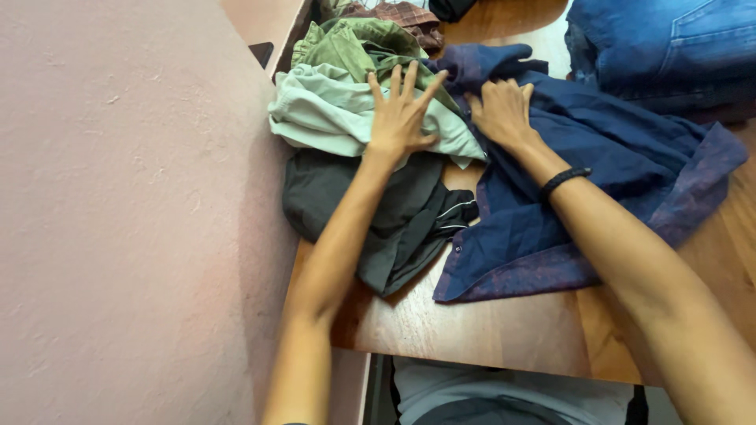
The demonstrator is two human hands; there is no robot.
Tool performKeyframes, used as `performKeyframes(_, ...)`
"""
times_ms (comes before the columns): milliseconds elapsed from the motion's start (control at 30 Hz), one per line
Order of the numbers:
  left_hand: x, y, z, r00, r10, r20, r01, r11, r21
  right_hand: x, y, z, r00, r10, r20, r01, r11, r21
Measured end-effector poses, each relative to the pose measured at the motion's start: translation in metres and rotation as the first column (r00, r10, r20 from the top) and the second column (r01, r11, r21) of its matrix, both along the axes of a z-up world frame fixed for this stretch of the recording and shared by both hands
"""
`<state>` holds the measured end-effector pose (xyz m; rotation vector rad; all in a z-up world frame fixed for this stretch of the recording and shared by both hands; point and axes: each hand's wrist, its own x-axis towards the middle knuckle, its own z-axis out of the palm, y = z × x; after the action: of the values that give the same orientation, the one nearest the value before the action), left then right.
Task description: The person folds a pair of blue jeans and places them on a wooden table. Then they pick up a dark patterned shirt, lay it flat, and button it from the bottom up, smoothing the fabric as they go.
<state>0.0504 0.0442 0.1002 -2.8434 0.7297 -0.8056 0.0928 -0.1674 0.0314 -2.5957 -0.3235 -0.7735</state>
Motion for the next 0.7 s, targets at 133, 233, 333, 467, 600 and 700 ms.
performKeyframes(133,0.007,-0.004,-0.016,0.991,0.061,0.115,-0.067,0.997,0.042,0.003,-0.010,-0.014,0.976,0.103,0.190,-0.134,0.979,0.156)
performKeyframes(233,0.013,0.001,-0.028,0.972,0.105,0.209,-0.125,0.988,0.085,0.005,-0.020,-0.018,0.973,0.064,0.220,-0.132,0.940,0.313)
performKeyframes(333,0.011,0.008,-0.036,0.964,0.102,0.247,-0.110,0.994,0.021,0.014,-0.034,-0.015,0.959,-0.014,0.284,-0.092,0.929,0.359)
performKeyframes(467,0.007,0.017,-0.037,0.948,0.138,0.288,-0.127,0.990,-0.057,0.024,-0.051,-0.013,0.919,-0.118,0.376,-0.078,0.882,0.466)
performKeyframes(600,0.011,0.032,-0.035,0.922,0.205,0.329,-0.153,0.972,-0.176,0.024,-0.060,-0.018,0.834,-0.232,0.501,-0.091,0.837,0.540)
performKeyframes(700,0.021,0.047,-0.032,0.895,0.250,0.369,-0.144,0.946,-0.290,0.023,-0.058,-0.019,0.820,-0.356,0.447,-0.014,0.769,0.639)
